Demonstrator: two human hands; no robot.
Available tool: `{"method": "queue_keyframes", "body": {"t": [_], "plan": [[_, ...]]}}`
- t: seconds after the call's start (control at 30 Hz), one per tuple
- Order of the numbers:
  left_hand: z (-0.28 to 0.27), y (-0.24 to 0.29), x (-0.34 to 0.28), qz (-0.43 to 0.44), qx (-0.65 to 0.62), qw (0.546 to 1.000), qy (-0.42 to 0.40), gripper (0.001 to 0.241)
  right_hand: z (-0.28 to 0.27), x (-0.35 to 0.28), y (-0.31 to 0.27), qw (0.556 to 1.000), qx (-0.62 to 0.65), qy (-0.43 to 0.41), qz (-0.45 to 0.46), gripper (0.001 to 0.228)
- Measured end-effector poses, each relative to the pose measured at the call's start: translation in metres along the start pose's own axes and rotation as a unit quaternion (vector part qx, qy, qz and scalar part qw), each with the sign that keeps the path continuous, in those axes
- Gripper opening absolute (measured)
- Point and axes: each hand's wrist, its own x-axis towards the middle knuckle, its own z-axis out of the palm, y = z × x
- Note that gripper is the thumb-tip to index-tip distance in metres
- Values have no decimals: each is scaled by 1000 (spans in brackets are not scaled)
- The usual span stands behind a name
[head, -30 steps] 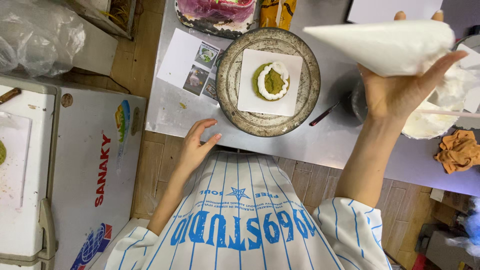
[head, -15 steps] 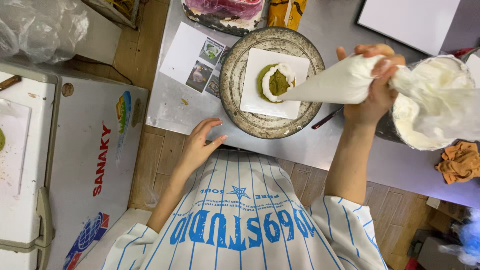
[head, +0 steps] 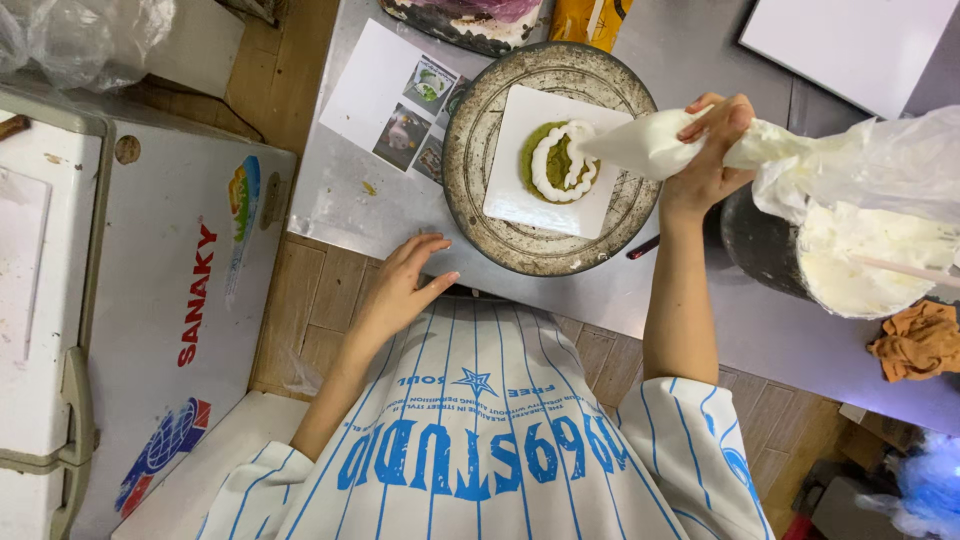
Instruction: The person prepares small cake layers by placing them on a turntable, filling a piping bag with cream from a bowl using a spatula, and piping rings of cream onto the cake surfaces.
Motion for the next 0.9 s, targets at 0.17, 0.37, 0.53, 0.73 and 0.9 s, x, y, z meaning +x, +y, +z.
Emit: {"method": "queue_keyframes", "body": {"t": [0.17, 0.37, 0.53, 0.73, 0.9], "plan": [[5, -9, -3, 24, 21, 999, 7, 56, 13, -10, 8, 1000, 11, 2, 28, 43], [10, -13, -1, 18, 30, 999, -1, 56, -22, -23, -12, 993, 49, -45, 100, 37], [14, -15, 0, 36, 35, 999, 7, 55, -41, -11, 18, 997, 29, -11, 65, 35], [15, -20, -1, 41, 53, 998, 6, 56, -54, -26, 59, 980, 110, 54, 154, 40], [11, -18, -2, 9, 53, 999, -6, 58, -85, 31, -4, 997, 2, 68, 23, 43]]}}
